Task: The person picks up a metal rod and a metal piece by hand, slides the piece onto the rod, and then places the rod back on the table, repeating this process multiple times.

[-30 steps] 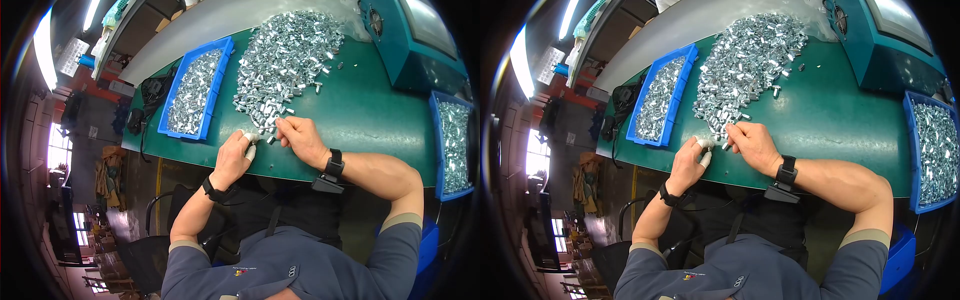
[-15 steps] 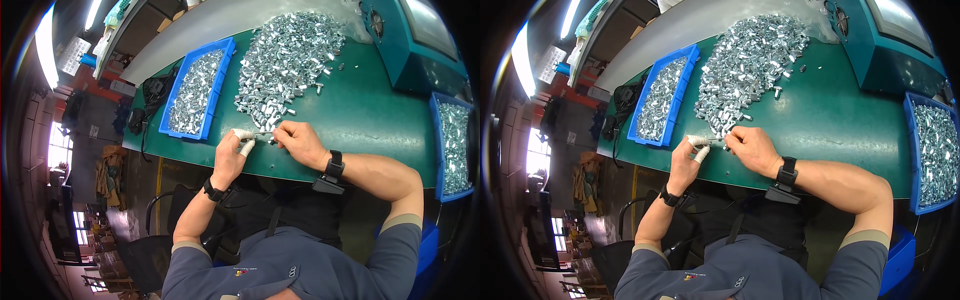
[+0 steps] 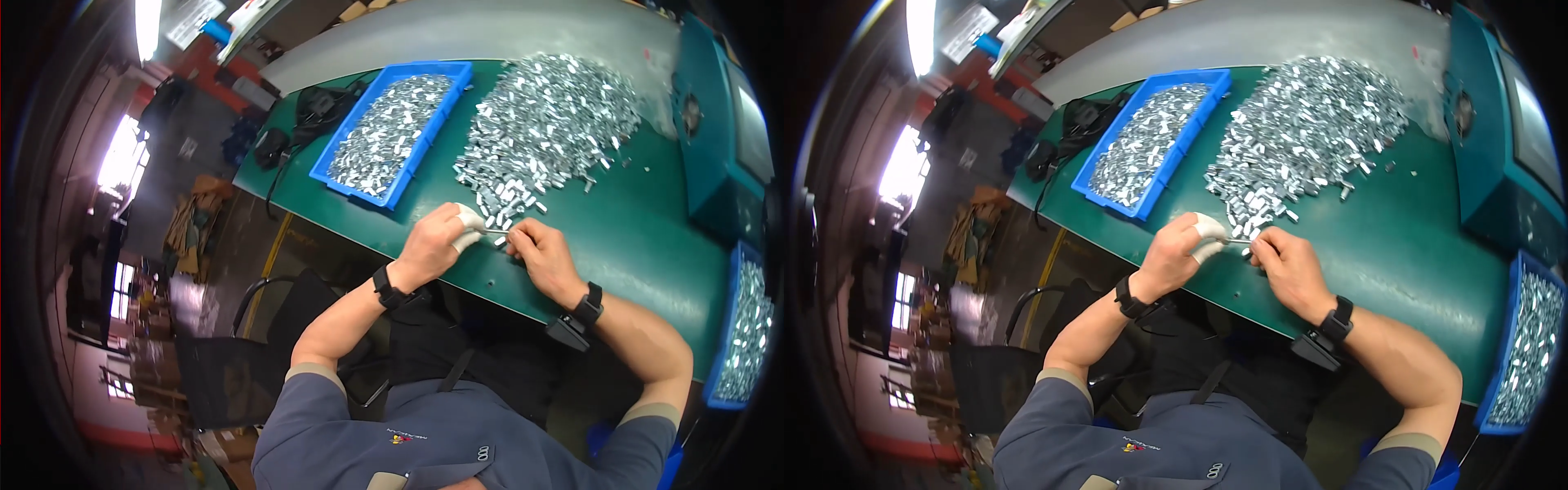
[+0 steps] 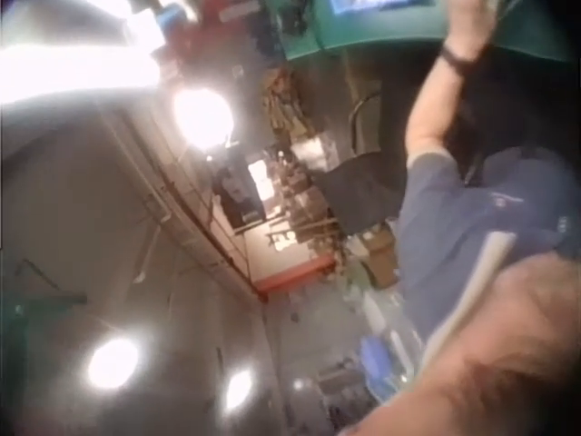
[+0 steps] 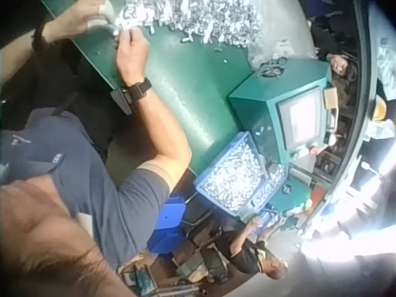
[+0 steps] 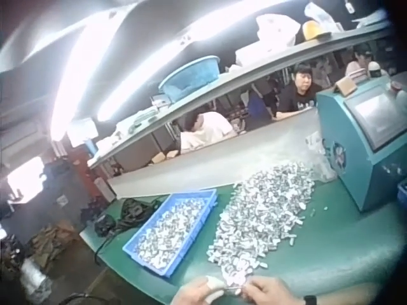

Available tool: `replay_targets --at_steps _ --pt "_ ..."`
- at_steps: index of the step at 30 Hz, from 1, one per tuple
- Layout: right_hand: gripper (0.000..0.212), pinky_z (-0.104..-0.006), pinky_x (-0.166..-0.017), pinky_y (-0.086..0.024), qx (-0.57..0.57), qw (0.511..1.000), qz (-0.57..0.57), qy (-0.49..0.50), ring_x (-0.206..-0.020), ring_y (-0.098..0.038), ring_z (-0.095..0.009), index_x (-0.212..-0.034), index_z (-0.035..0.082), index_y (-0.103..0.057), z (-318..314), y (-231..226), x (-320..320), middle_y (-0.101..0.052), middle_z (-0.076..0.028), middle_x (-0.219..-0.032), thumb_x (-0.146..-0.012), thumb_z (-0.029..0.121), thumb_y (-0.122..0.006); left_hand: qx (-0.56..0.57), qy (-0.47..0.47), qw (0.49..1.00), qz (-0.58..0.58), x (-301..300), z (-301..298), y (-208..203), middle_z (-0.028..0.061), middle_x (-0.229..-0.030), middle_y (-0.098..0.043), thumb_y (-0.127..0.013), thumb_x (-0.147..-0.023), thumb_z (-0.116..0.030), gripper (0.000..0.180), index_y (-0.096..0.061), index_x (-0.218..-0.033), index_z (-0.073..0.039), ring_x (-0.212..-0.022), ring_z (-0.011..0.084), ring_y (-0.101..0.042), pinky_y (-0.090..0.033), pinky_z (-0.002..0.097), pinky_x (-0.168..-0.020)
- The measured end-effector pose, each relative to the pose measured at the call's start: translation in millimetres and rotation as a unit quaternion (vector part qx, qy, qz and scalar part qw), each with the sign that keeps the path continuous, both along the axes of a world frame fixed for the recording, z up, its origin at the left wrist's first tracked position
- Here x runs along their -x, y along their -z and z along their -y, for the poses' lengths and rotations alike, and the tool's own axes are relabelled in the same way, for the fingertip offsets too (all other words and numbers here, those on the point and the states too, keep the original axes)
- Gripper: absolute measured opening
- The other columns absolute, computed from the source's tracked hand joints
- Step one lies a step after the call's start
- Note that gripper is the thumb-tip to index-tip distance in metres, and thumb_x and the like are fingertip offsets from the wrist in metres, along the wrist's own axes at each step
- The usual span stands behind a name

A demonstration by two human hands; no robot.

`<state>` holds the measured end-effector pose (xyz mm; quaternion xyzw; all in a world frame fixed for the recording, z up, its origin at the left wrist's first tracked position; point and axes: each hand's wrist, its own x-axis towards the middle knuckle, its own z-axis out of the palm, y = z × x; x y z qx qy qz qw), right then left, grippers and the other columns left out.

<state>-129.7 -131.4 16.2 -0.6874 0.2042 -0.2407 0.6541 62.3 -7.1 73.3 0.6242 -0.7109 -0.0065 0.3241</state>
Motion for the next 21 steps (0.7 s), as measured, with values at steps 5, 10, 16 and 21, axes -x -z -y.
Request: replay_targets --at_steps 5,10,16,21 --pt "0.020 -0.0245 -0.069 -0.049 -0.016 1.000 0.001 -0.002 -0.075 -0.060 -0.008 -0.099 -0.001 -0.066 -2 -2 -3 -0.069 -0.003 -0.084 -0.106 0.015 -0.056 -0.016 0.003 1.000 -0.017 -6 -6 8 0.0092 -0.097 -0.070 -0.079 -0.083 -0.004 0.018 -0.070 -0.099 -0.006 -0.092 0.0316 -0.067 -0.054 0.0409 -0.079" --pt "0.018 -0.0236 -0.069 -0.048 0.030 0.999 0.011 -0.001 -0.077 -0.059 -0.007 -0.104 -0.001 -0.067 -3 -3 -2 -0.069 -0.002 -0.086 -0.107 0.014 -0.057 -0.020 0.003 0.997 -0.071 -7 -5 12 0.0105 -0.098 -0.070 -0.079 -0.084 -0.005 0.020 -0.070 -0.102 -0.005 -0.092 0.0329 -0.067 -0.054 0.0410 -0.080" --pt "0.018 -0.0213 -0.059 -0.045 0.010 1.000 -0.015 -0.007 -0.076 -0.060 -0.006 -0.108 0.001 -0.069 -5 -2 1 -0.070 -0.002 -0.087 -0.106 0.015 -0.059 -0.019 0.018 0.992 -0.126 0 1 17 0.0119 -0.098 -0.070 -0.078 -0.089 -0.008 0.018 -0.070 -0.105 -0.003 -0.091 0.0330 -0.068 -0.054 0.0398 -0.080" --pt "0.015 -0.0248 -0.071 -0.050 -0.008 1.000 -0.007 -0.012 -0.076 -0.059 -0.009 -0.108 -0.003 -0.068 -8 -8 0 -0.069 -0.002 -0.085 -0.104 0.010 -0.062 -0.036 0.009 0.987 -0.158 2 -4 21 0.0121 -0.093 -0.069 -0.076 -0.092 -0.014 0.018 -0.072 -0.106 -0.005 -0.087 0.0338 -0.066 -0.053 0.0424 -0.075"
